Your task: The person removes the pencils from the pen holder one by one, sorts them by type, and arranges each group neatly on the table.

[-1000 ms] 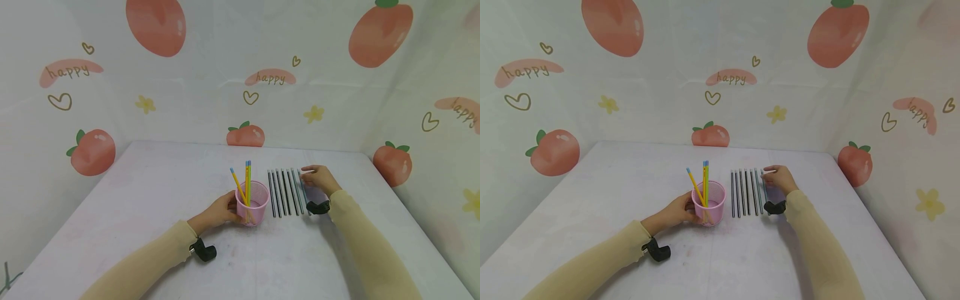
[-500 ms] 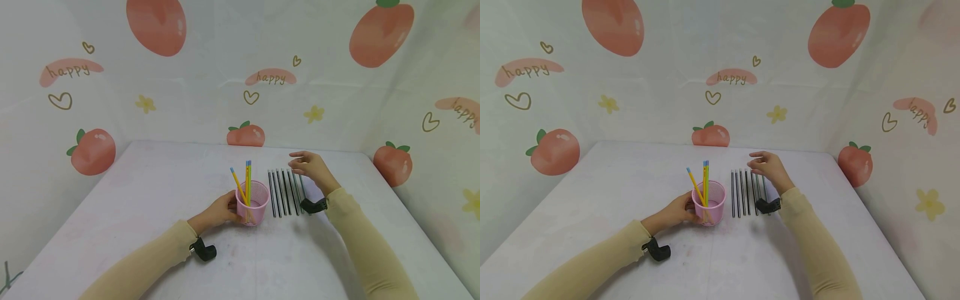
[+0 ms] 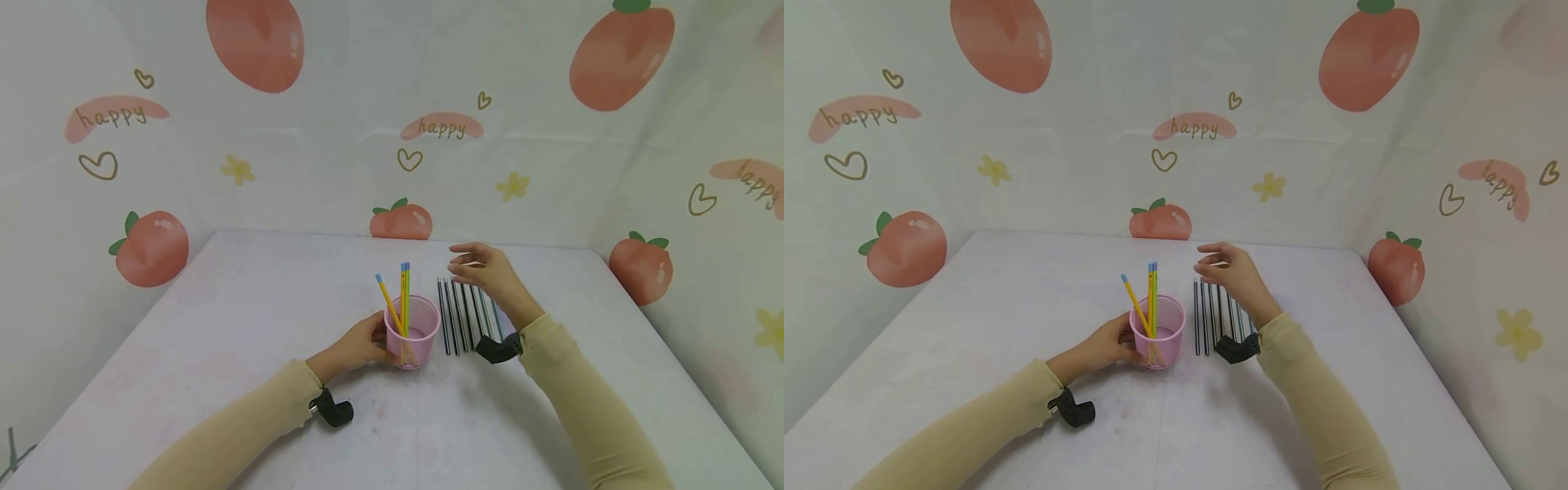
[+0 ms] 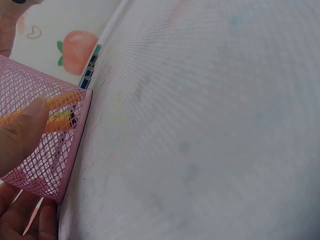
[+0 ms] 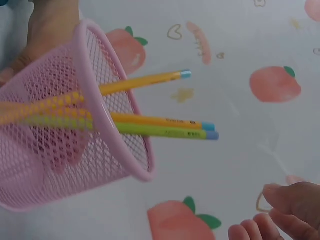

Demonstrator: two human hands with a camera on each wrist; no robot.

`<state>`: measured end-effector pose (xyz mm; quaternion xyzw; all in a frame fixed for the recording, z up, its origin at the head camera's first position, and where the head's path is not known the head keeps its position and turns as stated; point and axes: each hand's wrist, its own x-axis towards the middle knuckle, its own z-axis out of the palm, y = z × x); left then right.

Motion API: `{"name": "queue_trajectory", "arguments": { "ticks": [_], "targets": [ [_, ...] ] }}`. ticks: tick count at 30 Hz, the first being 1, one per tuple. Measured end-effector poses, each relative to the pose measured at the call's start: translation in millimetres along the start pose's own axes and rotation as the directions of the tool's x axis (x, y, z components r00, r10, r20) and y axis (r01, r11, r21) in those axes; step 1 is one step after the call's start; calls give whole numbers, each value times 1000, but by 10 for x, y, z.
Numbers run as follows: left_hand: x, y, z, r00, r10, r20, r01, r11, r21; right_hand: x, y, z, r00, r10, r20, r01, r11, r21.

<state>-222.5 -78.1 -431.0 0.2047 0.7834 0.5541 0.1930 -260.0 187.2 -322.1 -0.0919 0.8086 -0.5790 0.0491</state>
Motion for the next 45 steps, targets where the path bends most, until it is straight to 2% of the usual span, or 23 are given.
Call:
{"name": "queue_trajectory", "arguments": {
  "ticks": [6,16,23,34,37,45],
  "targets": [
    [-2,-5,-6,1000,10,8,-10,1000,-9,-32,-33,119,1000,-8,23,9,999,-34],
    [-4,4,-7,1000,0,8,0,1000,-12,-28,-21,278,995,-60,76,59,998,17],
    [-4,2,-5,1000,1,12,-1,1000,-11,-10,24,378,989,-94,118,95,995,-8],
    [-9,29,-6,1000,-10,3,10,1000,-21,63,177,551,983,-47,177,51,999,-18],
    [-9,28,-10,1000,2,5,-2,1000,-17,56,202,590,983,-27,182,32,999,-28],
    [-12,19,-6,1000,-15,9,15,1000,-18,41,248,646,983,-1,182,13,998,-62]
  ]
}}
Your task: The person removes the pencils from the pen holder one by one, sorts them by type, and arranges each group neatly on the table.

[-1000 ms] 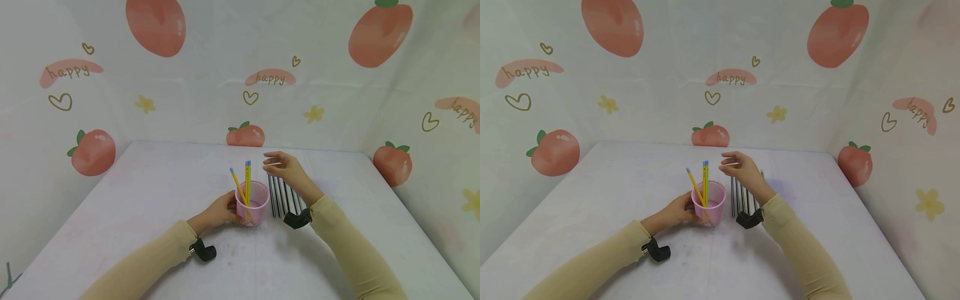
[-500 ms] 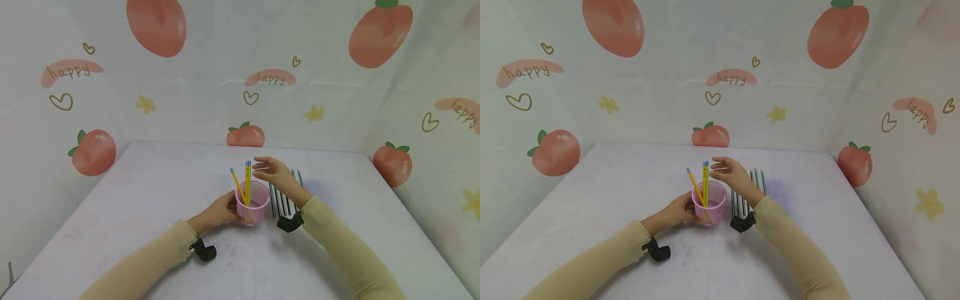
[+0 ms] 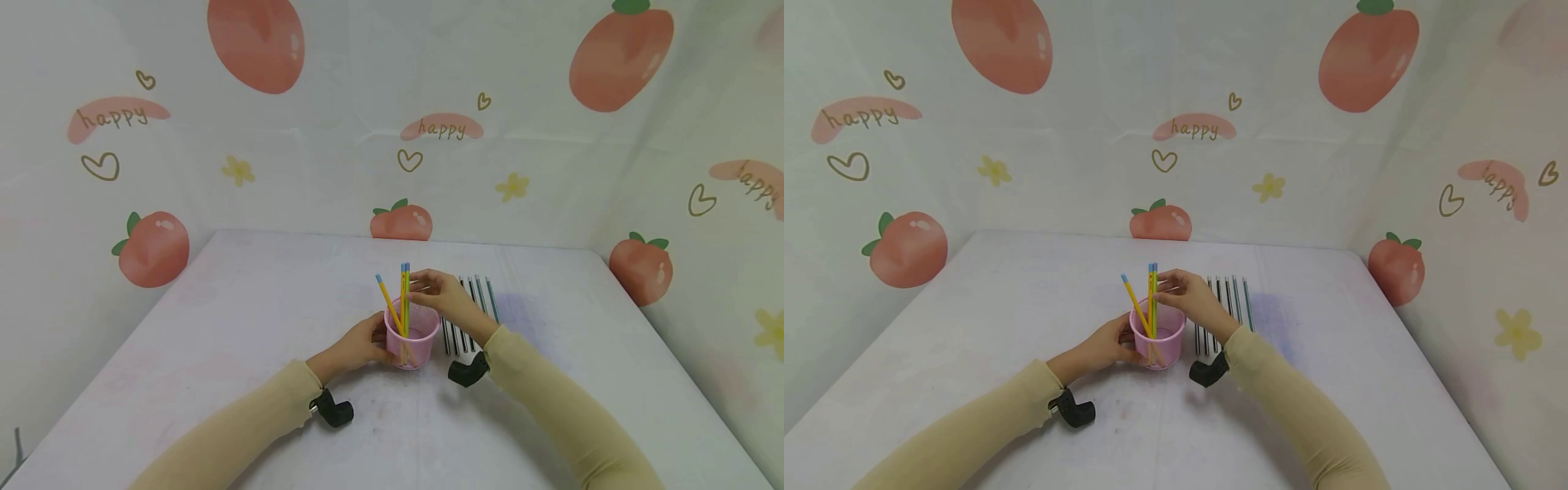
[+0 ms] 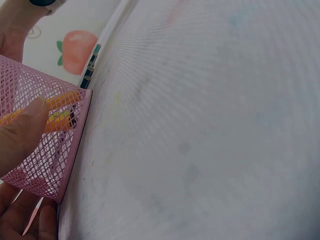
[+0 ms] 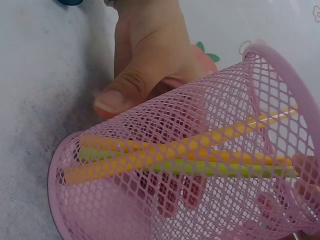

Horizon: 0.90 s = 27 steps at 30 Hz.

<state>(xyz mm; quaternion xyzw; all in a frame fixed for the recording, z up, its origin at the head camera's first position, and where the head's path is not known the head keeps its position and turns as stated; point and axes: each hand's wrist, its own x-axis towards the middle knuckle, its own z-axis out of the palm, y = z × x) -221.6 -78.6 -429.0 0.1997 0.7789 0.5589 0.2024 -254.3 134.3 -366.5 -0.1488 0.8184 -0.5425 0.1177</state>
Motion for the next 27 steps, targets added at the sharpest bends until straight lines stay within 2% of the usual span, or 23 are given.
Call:
{"name": "queue_trajectory", "arguments": {
  "ticks": [10,17,27],
  "targets": [
    [3,2,4,1000,-3,-10,3,1000,9,-12,-24,32,999,-20,-36,20,1000,0],
    [1,-4,1,1000,14,-7,-14,1000,7,1,-20,26,997,-35,-70,32,999,-37],
    [16,-22,2,999,43,0,-43,999,0,-14,-42,-94,987,-116,-114,121,992,35]
  ]
}}
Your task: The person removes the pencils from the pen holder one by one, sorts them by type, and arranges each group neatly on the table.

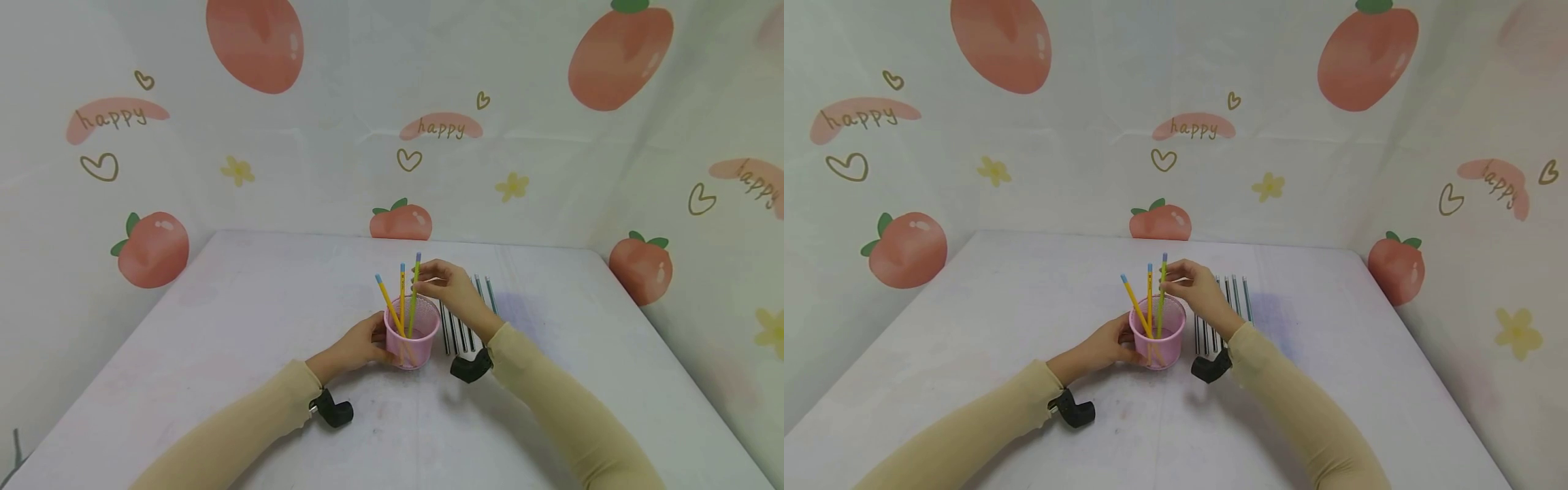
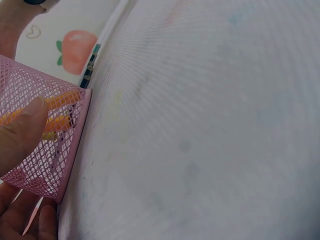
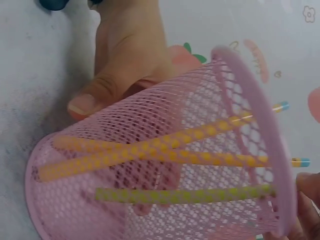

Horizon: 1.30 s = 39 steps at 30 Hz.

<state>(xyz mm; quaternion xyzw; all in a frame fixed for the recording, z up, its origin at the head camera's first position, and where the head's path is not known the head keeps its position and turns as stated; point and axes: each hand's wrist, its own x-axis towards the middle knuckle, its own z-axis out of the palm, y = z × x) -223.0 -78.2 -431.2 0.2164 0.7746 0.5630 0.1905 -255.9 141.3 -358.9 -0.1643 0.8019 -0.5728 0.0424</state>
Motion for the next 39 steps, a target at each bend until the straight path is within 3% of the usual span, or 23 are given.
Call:
{"name": "queue_trajectory", "arguments": {
  "ticks": [8,19,26,34,39],
  "targets": [
    [-7,3,1,1000,7,1,-7,1000,24,3,-138,-105,998,-41,-39,48,978,202],
    [-13,-2,-3,1000,10,1,-10,1000,22,-25,-369,-322,988,-83,-128,120,943,311],
    [-13,-7,-5,1000,24,-2,-24,999,34,-56,-473,-496,971,-110,-213,187,903,386],
    [-1,-20,6,1000,6,-8,-6,999,31,-84,-487,-710,947,-126,-297,252,863,438],
    [3,-25,5,1000,3,-10,-2,999,37,-117,-421,-830,935,-114,-335,265,854,448]
  ]
}}
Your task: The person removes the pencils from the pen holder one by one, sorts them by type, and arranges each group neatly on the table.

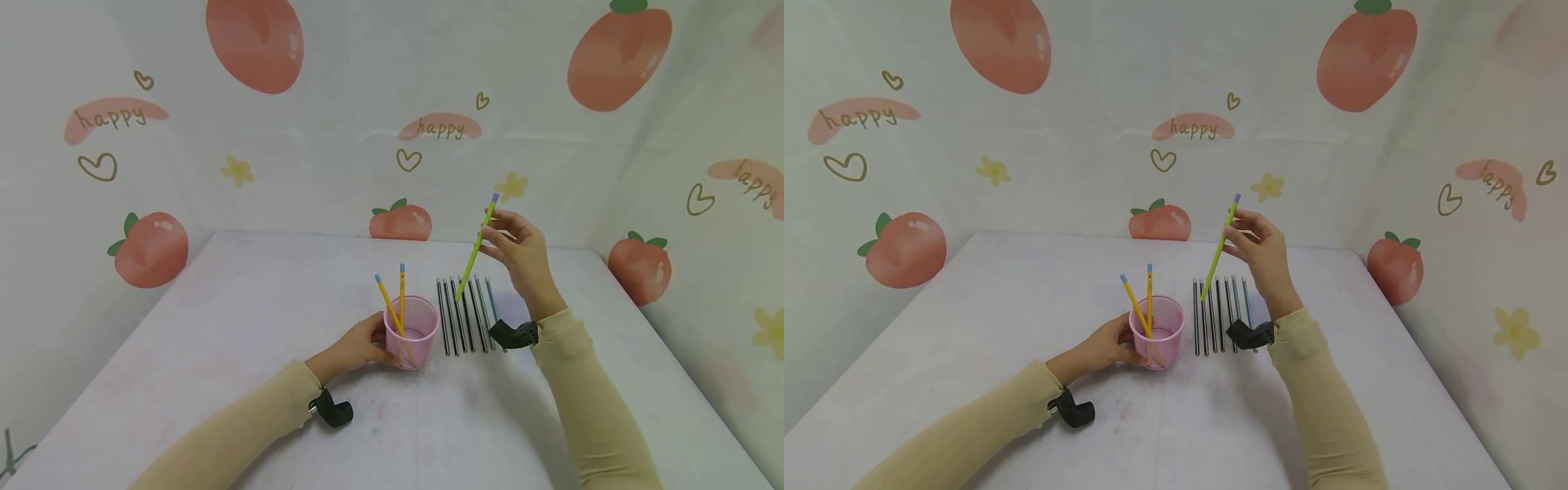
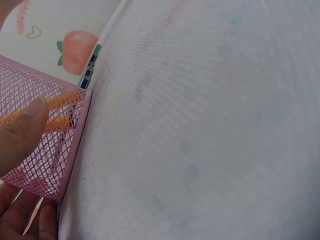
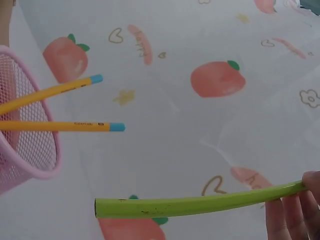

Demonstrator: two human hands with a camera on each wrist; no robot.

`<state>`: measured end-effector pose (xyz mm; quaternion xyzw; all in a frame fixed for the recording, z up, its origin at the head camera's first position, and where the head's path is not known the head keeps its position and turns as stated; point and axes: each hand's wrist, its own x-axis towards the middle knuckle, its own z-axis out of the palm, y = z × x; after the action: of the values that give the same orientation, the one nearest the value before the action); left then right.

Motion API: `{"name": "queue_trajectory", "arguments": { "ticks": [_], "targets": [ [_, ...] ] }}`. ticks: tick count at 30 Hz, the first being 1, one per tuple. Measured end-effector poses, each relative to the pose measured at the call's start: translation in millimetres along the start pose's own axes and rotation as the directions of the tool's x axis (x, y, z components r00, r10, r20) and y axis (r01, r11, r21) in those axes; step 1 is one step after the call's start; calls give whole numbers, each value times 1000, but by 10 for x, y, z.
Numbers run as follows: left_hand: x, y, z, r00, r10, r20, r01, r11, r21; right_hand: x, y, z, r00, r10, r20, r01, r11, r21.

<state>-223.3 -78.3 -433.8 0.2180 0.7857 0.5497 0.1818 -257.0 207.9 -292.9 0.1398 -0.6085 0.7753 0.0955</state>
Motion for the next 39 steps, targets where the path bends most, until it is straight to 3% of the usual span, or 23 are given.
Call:
{"name": "queue_trajectory", "arguments": {
  "ticks": [11,19,27,34,39],
  "targets": [
    [-3,-17,-4,1000,24,11,-23,999,-31,3,132,-341,999,13,-31,-16,993,-114],
    [-1,-4,-4,1000,14,10,-14,1000,-17,10,289,-528,993,65,-98,-86,969,-231],
    [2,-11,3,1000,-2,2,2,1000,-6,21,437,-681,978,144,-153,-202,849,-489],
    [-6,14,4,1000,-4,5,4,1000,-3,42,547,-813,959,241,-151,-284,773,-568],
    [-8,6,0,1000,8,9,-8,1000,-14,55,653,-905,936,320,-147,-338,700,-629]
  ]
}}
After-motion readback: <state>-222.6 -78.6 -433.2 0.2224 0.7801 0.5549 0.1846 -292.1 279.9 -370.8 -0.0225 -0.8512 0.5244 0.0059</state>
